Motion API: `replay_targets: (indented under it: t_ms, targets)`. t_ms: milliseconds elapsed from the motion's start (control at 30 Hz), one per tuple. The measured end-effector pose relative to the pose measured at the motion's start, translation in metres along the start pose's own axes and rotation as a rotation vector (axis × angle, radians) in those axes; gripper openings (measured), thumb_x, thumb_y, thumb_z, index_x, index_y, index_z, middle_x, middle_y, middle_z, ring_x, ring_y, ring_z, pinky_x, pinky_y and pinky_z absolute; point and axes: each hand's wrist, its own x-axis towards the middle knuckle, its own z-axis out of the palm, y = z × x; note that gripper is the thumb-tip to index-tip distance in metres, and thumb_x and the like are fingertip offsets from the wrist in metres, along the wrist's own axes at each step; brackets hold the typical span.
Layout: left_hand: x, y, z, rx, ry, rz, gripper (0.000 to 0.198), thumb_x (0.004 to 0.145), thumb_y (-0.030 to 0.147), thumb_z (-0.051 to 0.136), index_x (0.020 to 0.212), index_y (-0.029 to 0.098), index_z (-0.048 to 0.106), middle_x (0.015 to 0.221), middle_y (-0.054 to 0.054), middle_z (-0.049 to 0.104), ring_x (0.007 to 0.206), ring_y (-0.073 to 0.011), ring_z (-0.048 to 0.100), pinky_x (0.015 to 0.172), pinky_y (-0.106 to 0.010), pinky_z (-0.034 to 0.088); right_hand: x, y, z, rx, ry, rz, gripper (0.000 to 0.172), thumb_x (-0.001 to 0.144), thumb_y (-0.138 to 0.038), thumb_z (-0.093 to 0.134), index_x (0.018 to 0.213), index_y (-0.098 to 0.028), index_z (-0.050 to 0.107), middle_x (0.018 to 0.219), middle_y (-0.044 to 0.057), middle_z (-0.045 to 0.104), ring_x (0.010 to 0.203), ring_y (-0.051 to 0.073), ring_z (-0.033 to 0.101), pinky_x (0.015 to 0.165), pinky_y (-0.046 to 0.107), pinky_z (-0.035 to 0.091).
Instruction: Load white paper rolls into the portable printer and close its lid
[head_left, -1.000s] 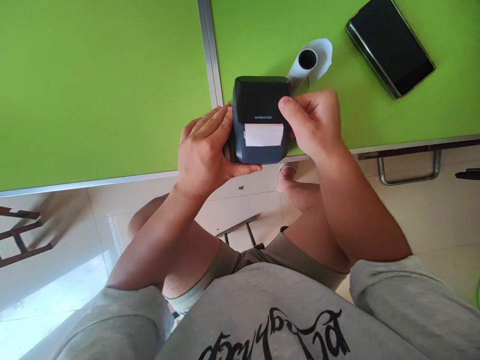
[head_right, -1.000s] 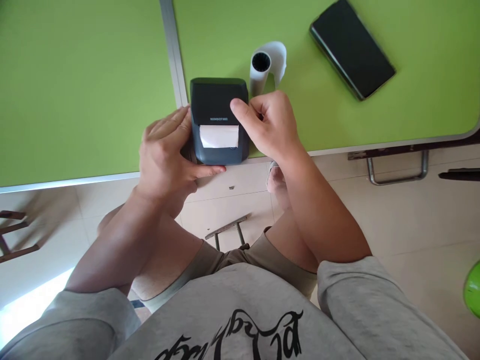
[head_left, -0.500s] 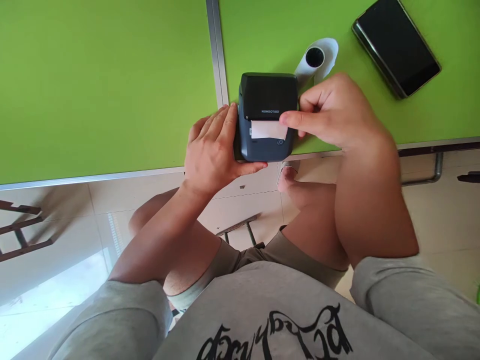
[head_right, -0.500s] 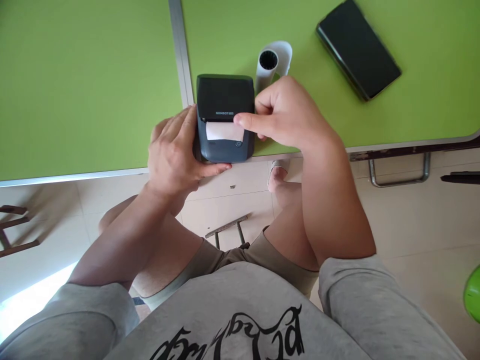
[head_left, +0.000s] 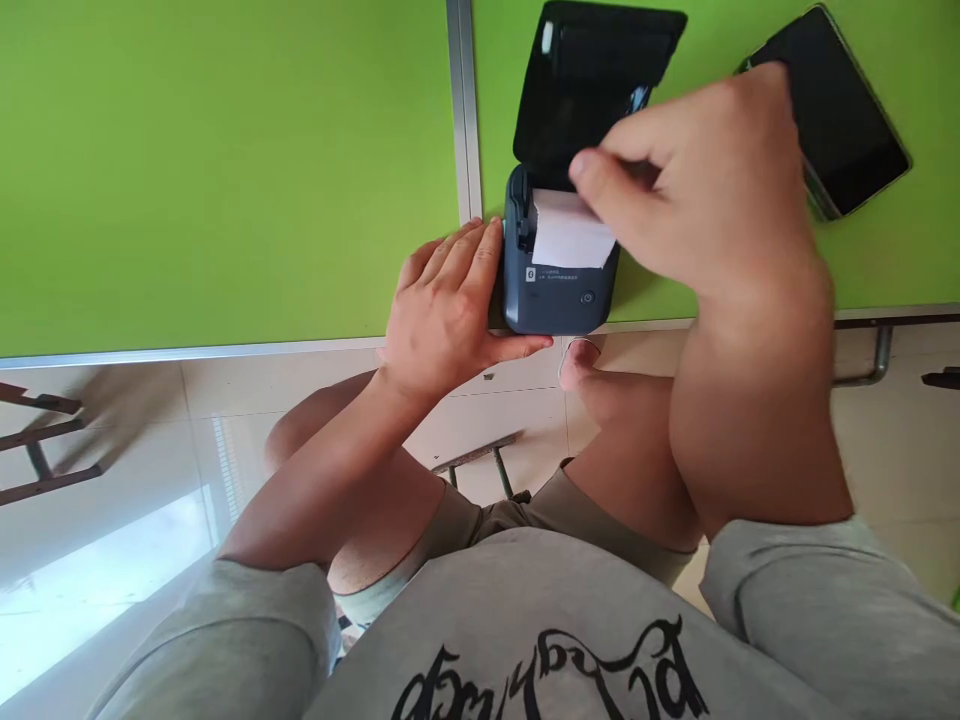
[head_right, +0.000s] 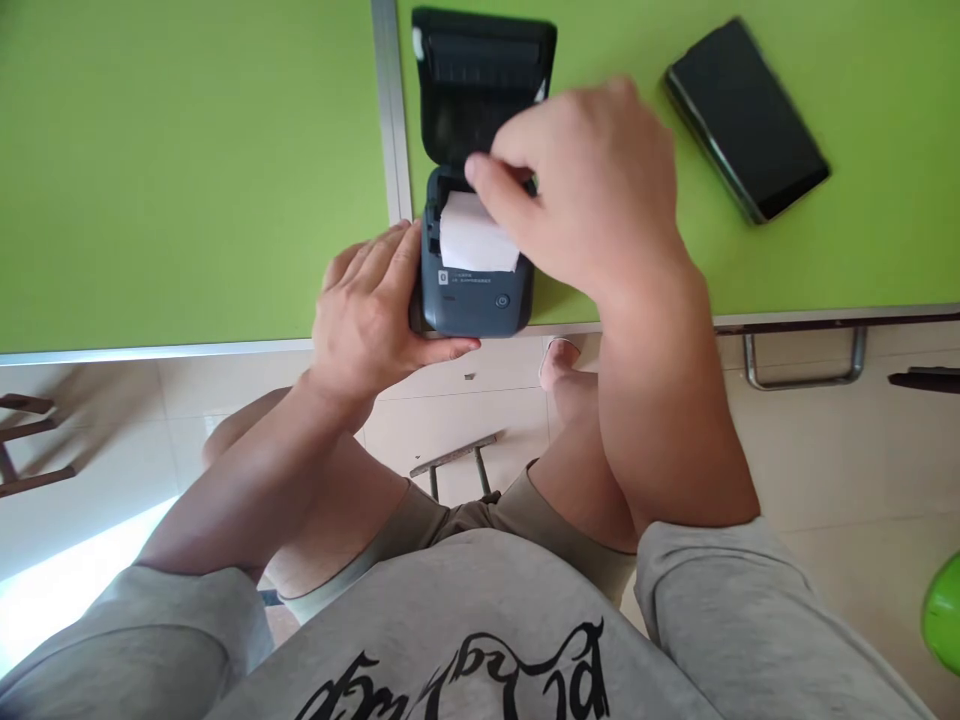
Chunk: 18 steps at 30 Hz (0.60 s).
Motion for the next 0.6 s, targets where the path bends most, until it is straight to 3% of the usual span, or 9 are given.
replay_targets:
  t_ms: [67,167,300,467,600]
  targets:
    - [0.000,0.000,0.000,-0.005,-0.007,-0.001,0.114,0.079,0.096,0.022,0.150,0.010,0.044,0.149,-0.020,0.053,0.140,-0.0333,0.051,0.118,-0.042,0.034,0.001,-0.005,-0.003,-0.261,-0.111,0.017,0.014,0.087,-0.032,0.061,0.086,-0.029,0.074,0.086,-0.001,0.076,0.088,0.023,0.067,0.063,0.036,0.031]
    - [0.000,-0.001,0.001,-0.022,-0.017,-0.003,0.113,0.079,0.095,0.023,0.151,0.010,0.043,0.149,-0.020,0.053,0.140,-0.0345,0.050,0.117,-0.044,0.035,0.003,-0.009,-0.006,-0.410,-0.287,0.006,0.033,0.086,-0.028,0.062,0.115,-0.041,0.070,0.112,-0.004,0.076,0.108,0.031,0.067,0.067,0.039,0.038]
    - [-0.001,-0.002,0.001,-0.039,-0.035,0.000,0.111,0.080,0.094,0.025,0.152,0.011,0.041,0.151,-0.020,0.051,0.141,-0.0365,0.048,0.117,-0.047,0.034,0.008,-0.011,-0.006,-0.455,-0.448,0.061,0.057,0.084,-0.022,0.061,0.135,-0.047,0.054,0.124,-0.003,0.071,0.118,0.033,0.064,0.070,0.041,0.044]
    - [-0.001,-0.001,-0.001,-0.034,-0.040,0.000,0.109,0.081,0.093,0.024,0.153,0.013,0.040,0.151,-0.021,0.051,0.142,-0.0363,0.048,0.118,-0.047,0.034,0.010,-0.011,-0.007,-0.315,-0.364,0.098,0.046,0.074,-0.014,0.074,0.111,-0.042,0.066,0.104,-0.004,0.074,0.101,0.026,0.069,0.079,0.040,0.049]
    - [0.000,0.000,-0.002,-0.046,-0.054,-0.003,0.108,0.080,0.094,0.026,0.154,0.016,0.038,0.152,-0.019,0.050,0.142,-0.0370,0.047,0.118,-0.049,0.034,0.000,0.002,-0.015,0.025,-0.198,-0.087,0.046,0.067,-0.004,0.071,0.104,-0.031,0.072,0.102,-0.003,0.075,0.091,0.018,0.069,0.069,0.031,0.047]
